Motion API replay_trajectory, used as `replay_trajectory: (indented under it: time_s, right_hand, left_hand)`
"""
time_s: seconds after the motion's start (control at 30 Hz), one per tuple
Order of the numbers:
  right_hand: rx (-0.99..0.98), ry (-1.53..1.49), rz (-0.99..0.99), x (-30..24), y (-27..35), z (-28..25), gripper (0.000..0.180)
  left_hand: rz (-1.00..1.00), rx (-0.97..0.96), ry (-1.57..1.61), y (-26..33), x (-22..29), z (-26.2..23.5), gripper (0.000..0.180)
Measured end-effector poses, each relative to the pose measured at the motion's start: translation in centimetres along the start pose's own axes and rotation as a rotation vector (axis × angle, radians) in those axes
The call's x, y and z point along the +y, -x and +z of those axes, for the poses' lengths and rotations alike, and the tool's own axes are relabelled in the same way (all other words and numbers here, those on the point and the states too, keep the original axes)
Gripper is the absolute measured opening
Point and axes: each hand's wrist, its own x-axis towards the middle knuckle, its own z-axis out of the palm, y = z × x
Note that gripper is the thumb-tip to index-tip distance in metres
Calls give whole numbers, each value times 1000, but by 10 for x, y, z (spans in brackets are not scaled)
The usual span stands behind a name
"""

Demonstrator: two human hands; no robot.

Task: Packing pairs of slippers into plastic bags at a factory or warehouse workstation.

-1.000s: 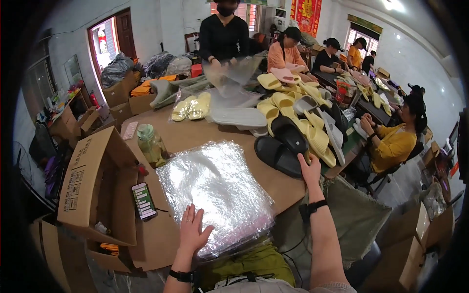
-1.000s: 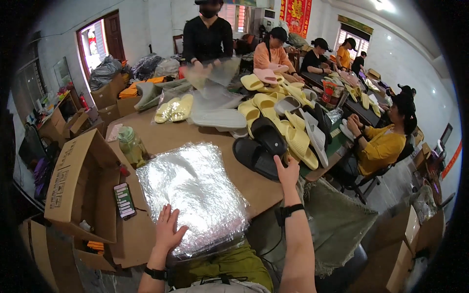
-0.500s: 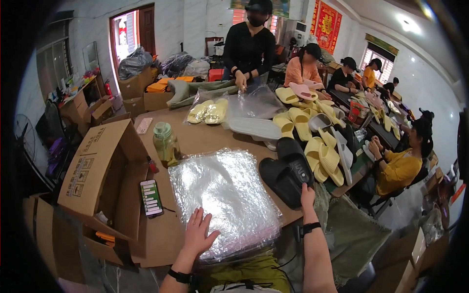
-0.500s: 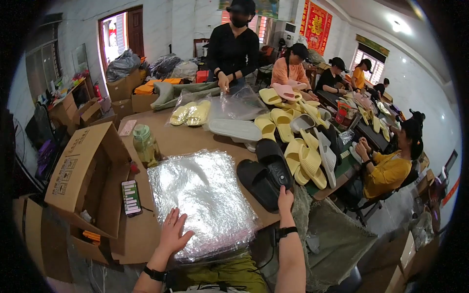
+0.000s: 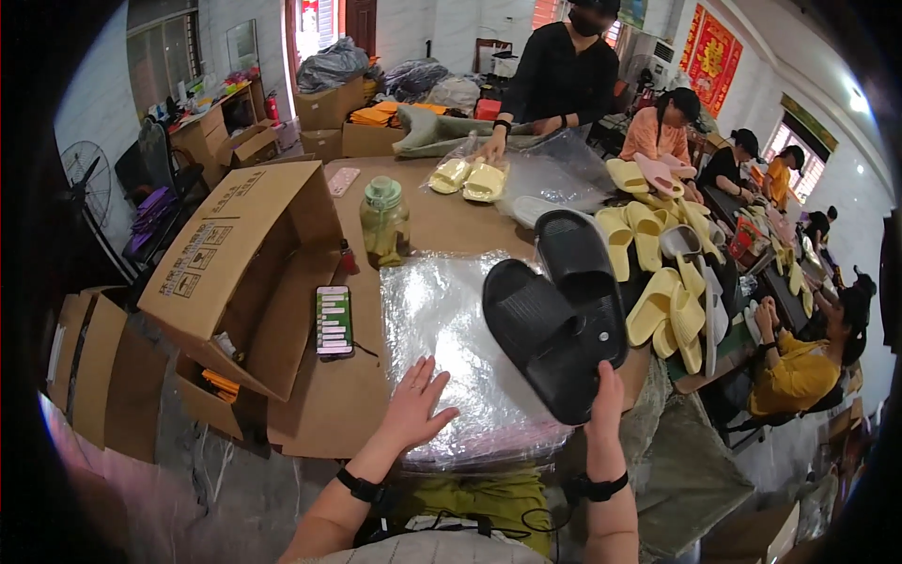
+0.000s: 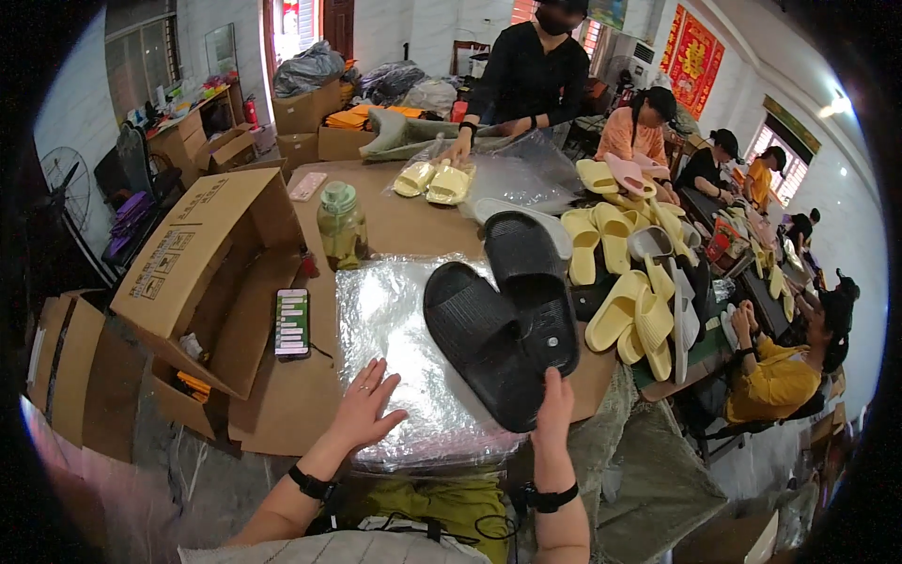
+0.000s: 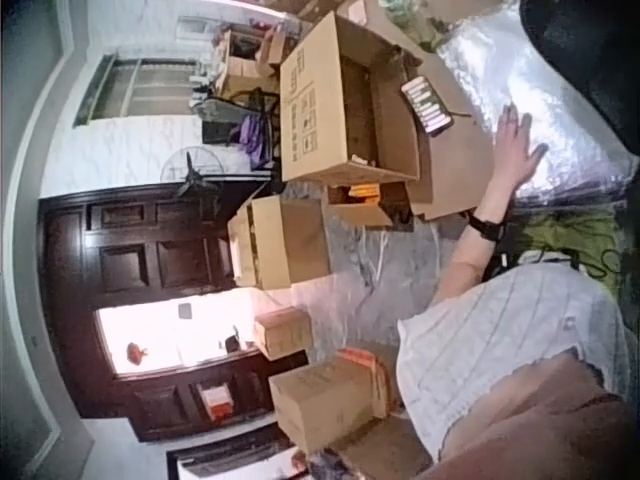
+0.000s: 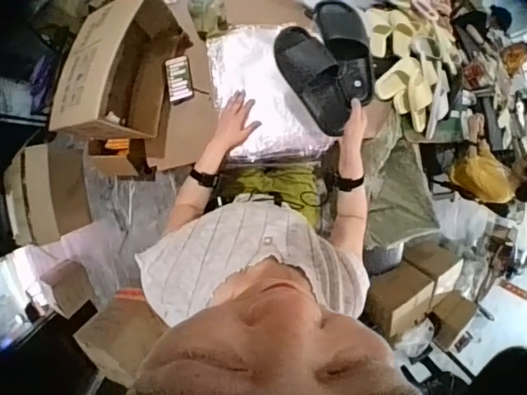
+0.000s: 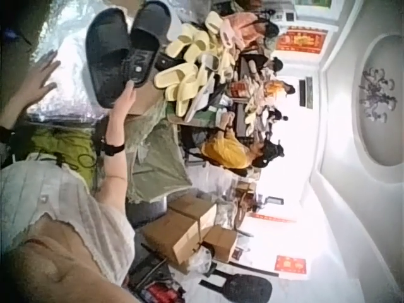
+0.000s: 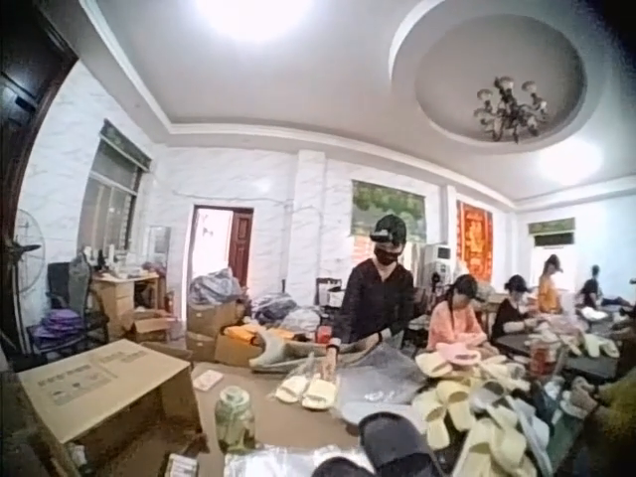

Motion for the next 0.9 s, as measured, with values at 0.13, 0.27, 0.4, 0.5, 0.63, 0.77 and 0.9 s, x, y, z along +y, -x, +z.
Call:
replay_trajectory:
  time_s: [0.13,0.27,0.4,0.5,0.63,0.77,0.9]
  right_hand:
    - [-115,-3,114,41,26,15,33]
    - [-237,125,175,48,50,29,33]
    - [-179,757,-292,58,30,-12,35]
    - [-131,370,-181,44,27,-26,33]
    - [-362,959,185,22,29,-63,48]
    - [-498,1367,342,-9,51,-41,56]
    - [-350,1522,65,-34,57,-15,53]
  left_hand:
    - [28,22,1,-2,-1,3,72]
    - [25,25,-44,-5,2,-1,68]
    - [67,104,-4,-4,-3,5,64]
    - [65,108,9,-4,-3,4,64]
    - [46,79,-10,-4,-4,3,63]
    - [50,90,-7,-2,-3,0,64]
    - [39,60,-19,-4,-1,1,65]
